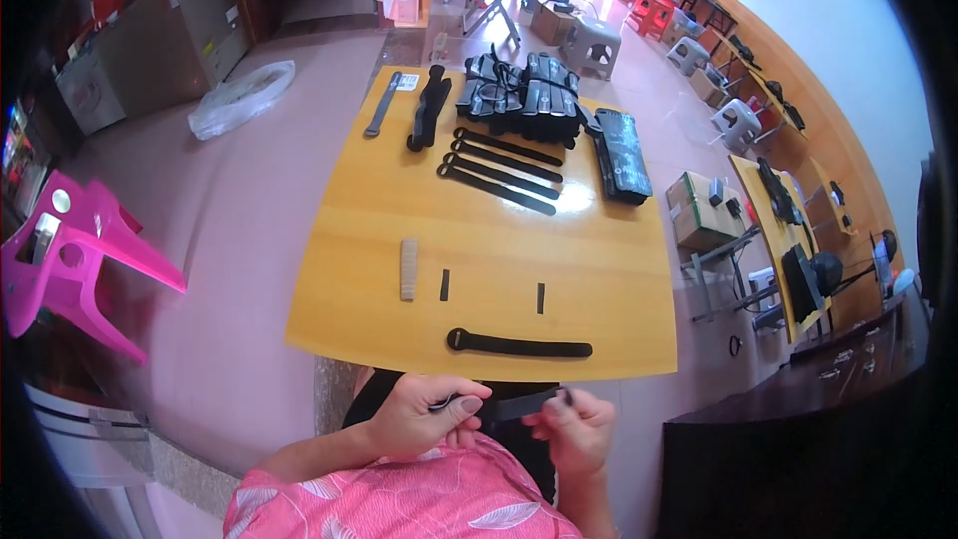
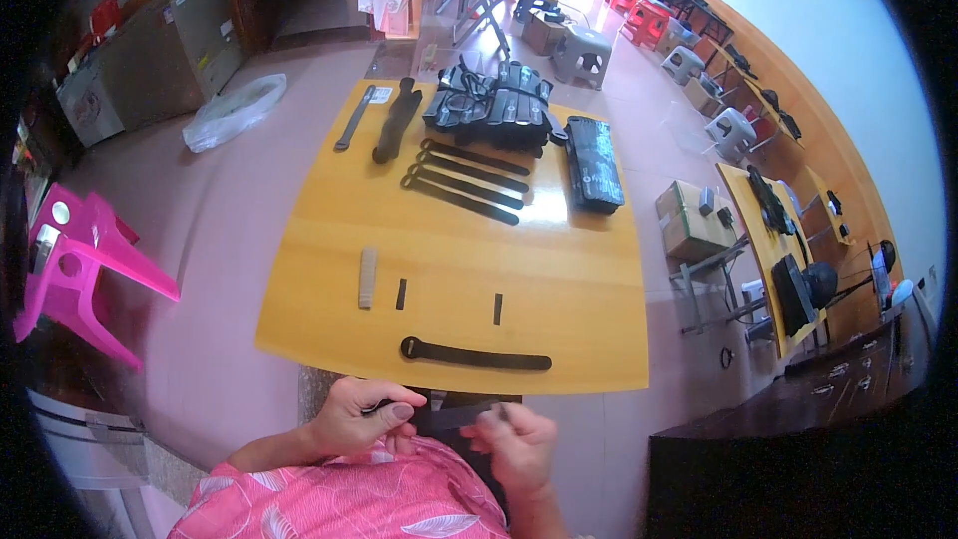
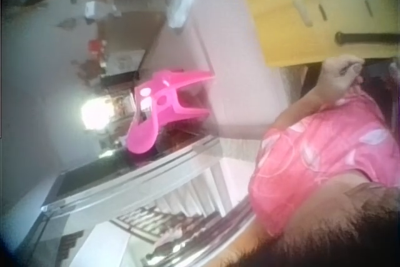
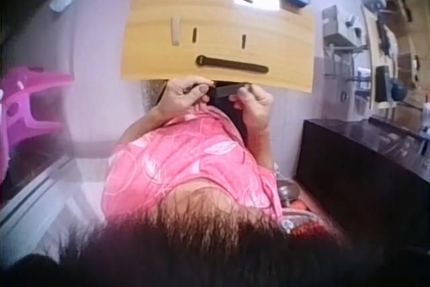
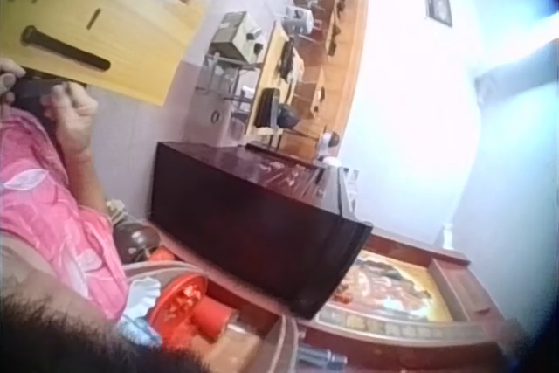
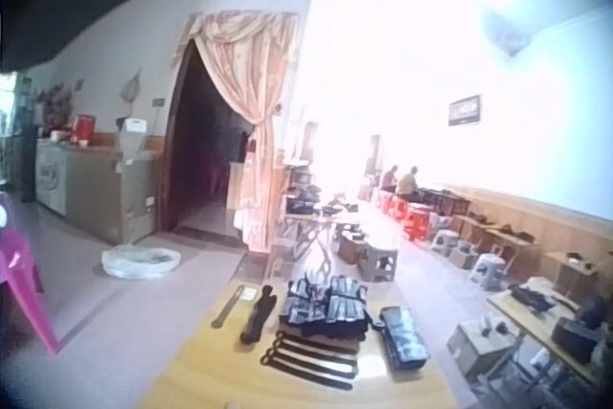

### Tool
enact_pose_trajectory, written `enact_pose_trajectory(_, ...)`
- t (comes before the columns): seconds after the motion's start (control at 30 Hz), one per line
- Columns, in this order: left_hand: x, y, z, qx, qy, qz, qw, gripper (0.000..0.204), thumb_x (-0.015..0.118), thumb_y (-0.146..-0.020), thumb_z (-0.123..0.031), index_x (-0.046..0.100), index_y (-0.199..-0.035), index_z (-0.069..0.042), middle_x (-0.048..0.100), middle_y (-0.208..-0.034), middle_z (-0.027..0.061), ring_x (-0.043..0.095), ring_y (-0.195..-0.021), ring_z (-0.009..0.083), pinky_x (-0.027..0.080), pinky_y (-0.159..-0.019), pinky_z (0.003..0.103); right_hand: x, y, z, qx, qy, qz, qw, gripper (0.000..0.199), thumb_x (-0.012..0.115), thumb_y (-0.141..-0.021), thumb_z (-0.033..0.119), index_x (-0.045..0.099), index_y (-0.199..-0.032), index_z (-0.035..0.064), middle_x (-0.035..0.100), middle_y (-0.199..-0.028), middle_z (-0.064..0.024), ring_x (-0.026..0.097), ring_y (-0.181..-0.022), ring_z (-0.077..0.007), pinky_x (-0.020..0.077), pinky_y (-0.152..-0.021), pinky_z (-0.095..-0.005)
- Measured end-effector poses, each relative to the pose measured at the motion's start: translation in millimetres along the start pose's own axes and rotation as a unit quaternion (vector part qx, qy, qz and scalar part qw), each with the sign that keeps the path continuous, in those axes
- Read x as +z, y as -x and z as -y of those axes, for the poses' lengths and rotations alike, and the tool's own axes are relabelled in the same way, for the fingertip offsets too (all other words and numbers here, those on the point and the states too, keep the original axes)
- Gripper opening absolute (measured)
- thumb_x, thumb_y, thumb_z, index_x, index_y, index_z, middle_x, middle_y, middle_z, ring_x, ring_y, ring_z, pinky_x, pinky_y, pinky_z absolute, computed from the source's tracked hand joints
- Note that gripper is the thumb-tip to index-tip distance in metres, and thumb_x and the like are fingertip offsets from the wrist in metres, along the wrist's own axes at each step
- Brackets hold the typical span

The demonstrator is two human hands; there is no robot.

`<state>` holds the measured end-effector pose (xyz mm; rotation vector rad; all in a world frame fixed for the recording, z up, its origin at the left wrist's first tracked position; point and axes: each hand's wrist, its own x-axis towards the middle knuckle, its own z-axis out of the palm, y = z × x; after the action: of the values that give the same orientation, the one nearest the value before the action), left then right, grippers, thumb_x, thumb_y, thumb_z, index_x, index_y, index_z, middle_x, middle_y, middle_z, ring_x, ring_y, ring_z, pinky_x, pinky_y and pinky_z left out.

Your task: The recorder is organizing, inspecting, and laying out black velcro straps on a table in a workshop environment.

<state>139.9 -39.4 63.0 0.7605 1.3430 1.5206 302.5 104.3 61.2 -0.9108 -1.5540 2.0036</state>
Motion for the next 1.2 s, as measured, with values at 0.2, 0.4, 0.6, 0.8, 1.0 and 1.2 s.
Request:
enact_pose_trajectory(0.2, -24, -25, -27, 0.017, 0.062, -0.027, 0.998, 0.018, 0.054, -0.093, -0.009, 0.059, -0.105, 0.003, 0.062, -0.072, 0.0111, 0.064, -0.058, 0.0152, 0.050, -0.046, 0.023, -97, 3, 25, -0.167, -0.094, -0.226, 0.955, 0.024, 0.063, -0.086, 0.016, 0.050, -0.070, 0.0052, 0.052, -0.057, -0.0033, 0.047, -0.042, -0.0106, 0.0380, -0.039, -0.0217)
enact_pose_trajectory(0.4, -18, -56, -58, 0.082, -0.009, 0.003, 0.997, 0.016, 0.053, -0.093, -0.007, 0.060, -0.103, 0.004, 0.062, -0.071, 0.0096, 0.064, -0.057, 0.0150, 0.050, -0.047, 0.023, -163, 15, 32, -0.247, -0.107, -0.327, 0.906, 0.023, 0.059, -0.091, 0.016, 0.050, -0.073, 0.0051, 0.052, -0.058, -0.0029, 0.045, -0.042, -0.0093, 0.0382, -0.040, -0.0204)
enact_pose_trajectory(0.6, -44, -97, -76, 0.112, -0.018, -0.119, 0.986, 0.015, 0.060, -0.089, -0.008, 0.059, -0.098, 0.004, 0.061, -0.069, 0.0105, 0.065, -0.058, 0.0173, 0.051, -0.046, 0.024, -251, 28, 38, -0.251, -0.289, -0.399, 0.833, 0.020, 0.057, -0.092, 0.023, 0.052, -0.080, 0.0080, 0.052, -0.061, -0.0015, 0.042, -0.046, -0.0057, 0.0315, -0.039, -0.0181)
enact_pose_trajectory(0.8, -69, -163, -42, 0.021, -0.007, -0.112, 0.993, 0.013, 0.059, -0.085, -0.002, 0.057, -0.096, 0.005, 0.060, -0.070, 0.0126, 0.062, -0.052, 0.0165, 0.049, -0.044, 0.024, -276, 37, 5, -0.206, -0.172, -0.491, 0.829, 0.023, 0.057, -0.091, 0.027, 0.054, -0.077, 0.0101, 0.054, -0.062, 0.0011, 0.042, -0.046, -0.0038, 0.0328, -0.039, -0.0184)
enact_pose_trajectory(1.0, -103, -232, 25, 0.168, -0.441, -0.271, 0.839, 0.033, 0.070, -0.073, -0.010, 0.056, -0.100, 0.003, 0.063, -0.076, 0.0198, 0.065, -0.070, 0.0296, 0.052, -0.064, 0.038, -234, 5, 16, -0.190, -0.002, -0.492, 0.850, 0.016, 0.057, -0.090, 0.016, 0.053, -0.076, 0.0083, 0.052, -0.061, 0.0021, 0.042, -0.047, -0.0026, 0.0321, -0.040, -0.0153)
enact_pose_trajectory(1.2, -111, -242, 9, 0.054, -0.559, -0.245, 0.790, 0.042, 0.071, -0.068, -0.022, 0.055, -0.101, -0.001, 0.064, -0.086, 0.0211, 0.063, -0.082, 0.0367, 0.050, -0.074, 0.042, -216, -8, 50, -0.217, 0.268, -0.445, 0.826, 0.015, 0.055, -0.089, 0.008, 0.049, -0.076, 0.0075, 0.046, -0.063, 0.0043, 0.039, -0.052, -0.0026, 0.0306, -0.045, -0.0179)
